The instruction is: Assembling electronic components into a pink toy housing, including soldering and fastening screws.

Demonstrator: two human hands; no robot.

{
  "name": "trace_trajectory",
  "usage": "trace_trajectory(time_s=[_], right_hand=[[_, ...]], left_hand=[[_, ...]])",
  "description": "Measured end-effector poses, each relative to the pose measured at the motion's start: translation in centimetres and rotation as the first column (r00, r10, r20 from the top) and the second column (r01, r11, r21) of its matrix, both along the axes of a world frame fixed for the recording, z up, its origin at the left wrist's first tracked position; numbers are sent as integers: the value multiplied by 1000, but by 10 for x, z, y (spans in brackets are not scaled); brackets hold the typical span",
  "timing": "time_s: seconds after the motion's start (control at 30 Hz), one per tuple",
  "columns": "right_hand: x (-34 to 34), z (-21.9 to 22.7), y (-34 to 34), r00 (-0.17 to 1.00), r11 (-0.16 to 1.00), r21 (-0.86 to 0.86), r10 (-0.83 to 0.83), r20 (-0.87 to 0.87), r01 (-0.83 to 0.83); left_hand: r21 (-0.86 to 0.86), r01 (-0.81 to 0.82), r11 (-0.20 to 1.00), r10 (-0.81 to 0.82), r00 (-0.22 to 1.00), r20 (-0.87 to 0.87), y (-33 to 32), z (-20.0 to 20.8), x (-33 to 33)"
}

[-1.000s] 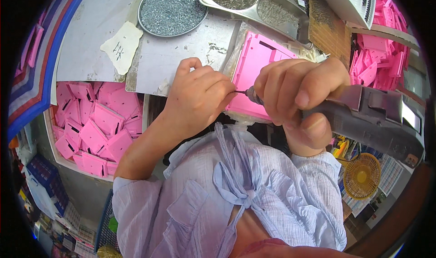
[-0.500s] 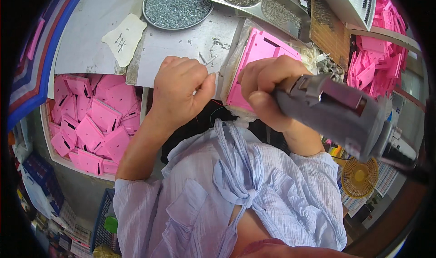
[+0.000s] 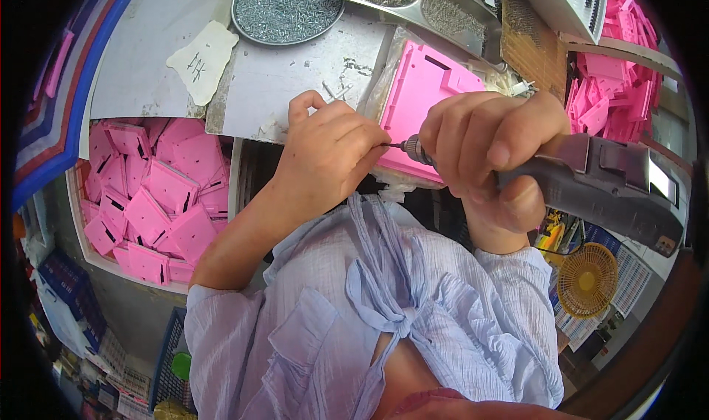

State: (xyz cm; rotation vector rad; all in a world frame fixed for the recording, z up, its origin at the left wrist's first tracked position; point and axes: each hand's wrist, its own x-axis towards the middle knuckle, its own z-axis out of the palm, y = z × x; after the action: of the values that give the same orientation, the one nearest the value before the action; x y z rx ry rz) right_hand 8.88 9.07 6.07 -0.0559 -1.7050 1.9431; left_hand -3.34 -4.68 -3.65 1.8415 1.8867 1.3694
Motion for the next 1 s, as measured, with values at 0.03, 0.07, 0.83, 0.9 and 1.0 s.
trace_trajectory(time_s=[0.03,0.07,0.83,0.9,1.0], right_hand=[[2,-1,0,999,999,-9,31,-20,-31],[3,-2,0,997,998,-20,62,-39,-63],[21,-5,-6,978,984,-21,173,-116,-176],[19,-2,0,960,975,16,222,-170,-223],[20,-1,-3,960,971,9,239,-147,-240]], left_hand=[[-4,13,1000,-13,1000,-8,0,1,0],[-10,13,1000,-13,999,-38,0,3,1],[-17,66,998,-67,995,-68,-13,6,4],[-23,78,997,-79,995,-65,-13,9,2],[-35,85,996,-87,994,-59,-15,12,1]])
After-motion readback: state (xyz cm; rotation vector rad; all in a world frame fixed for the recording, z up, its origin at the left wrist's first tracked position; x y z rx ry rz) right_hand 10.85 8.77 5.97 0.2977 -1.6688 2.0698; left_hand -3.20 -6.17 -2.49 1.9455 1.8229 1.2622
